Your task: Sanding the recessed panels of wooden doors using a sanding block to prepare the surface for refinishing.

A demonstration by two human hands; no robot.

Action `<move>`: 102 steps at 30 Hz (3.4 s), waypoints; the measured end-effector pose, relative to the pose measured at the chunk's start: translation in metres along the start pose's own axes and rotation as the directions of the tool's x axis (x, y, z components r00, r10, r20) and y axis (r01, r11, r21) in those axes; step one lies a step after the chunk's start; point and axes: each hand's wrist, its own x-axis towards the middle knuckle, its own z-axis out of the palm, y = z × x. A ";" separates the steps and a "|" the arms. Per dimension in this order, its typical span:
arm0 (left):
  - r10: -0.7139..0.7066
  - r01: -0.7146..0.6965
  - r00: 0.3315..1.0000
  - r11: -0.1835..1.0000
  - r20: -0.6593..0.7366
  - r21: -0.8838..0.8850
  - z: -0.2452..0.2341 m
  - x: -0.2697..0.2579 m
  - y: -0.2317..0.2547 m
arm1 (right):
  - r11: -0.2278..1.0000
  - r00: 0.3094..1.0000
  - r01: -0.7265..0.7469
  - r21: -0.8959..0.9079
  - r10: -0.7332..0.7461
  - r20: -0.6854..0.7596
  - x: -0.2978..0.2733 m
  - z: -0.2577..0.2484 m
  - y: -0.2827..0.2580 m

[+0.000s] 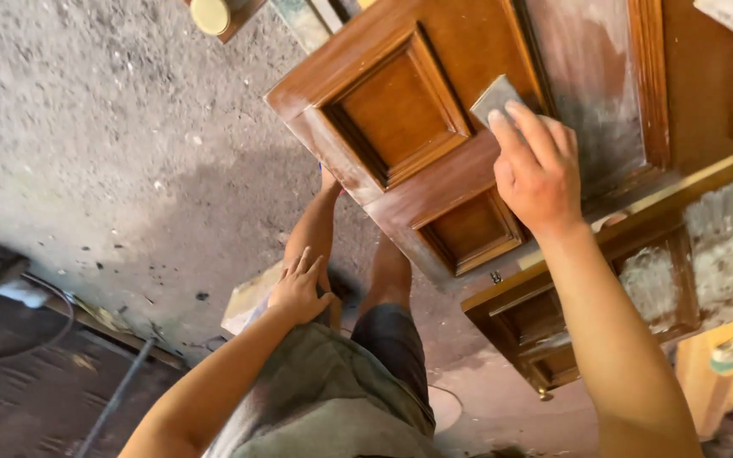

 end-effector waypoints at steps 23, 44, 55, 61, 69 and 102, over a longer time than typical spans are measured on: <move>-0.173 0.172 0.985 0.975 0.006 -0.139 0.093 0.061 0.082 | 0.970 0.674 -0.230 -0.074 0.214 0.707 0.053 -0.007 0.002; -0.189 0.196 0.980 0.968 0.059 -0.157 0.082 0.058 0.074 | 0.963 0.599 -0.250 -0.099 0.234 0.766 0.122 0.011 -0.009; -0.178 0.191 0.980 0.968 0.092 -0.160 0.081 0.057 0.073 | 0.958 0.554 -0.243 -0.154 0.267 0.789 0.073 -0.001 -0.021; -0.179 0.183 0.983 0.974 0.042 -0.133 0.086 0.064 0.070 | 0.971 0.603 -0.219 -0.092 0.209 0.770 0.074 -0.005 -0.018; -0.178 0.192 0.979 0.968 0.094 -0.162 0.088 0.065 0.070 | 0.981 0.648 -0.195 0.006 0.124 0.752 0.122 0.007 -0.012; -0.164 0.176 0.980 0.979 0.115 -0.100 0.087 0.070 0.074 | 0.984 0.662 -0.178 0.024 0.101 0.743 0.101 -0.004 0.003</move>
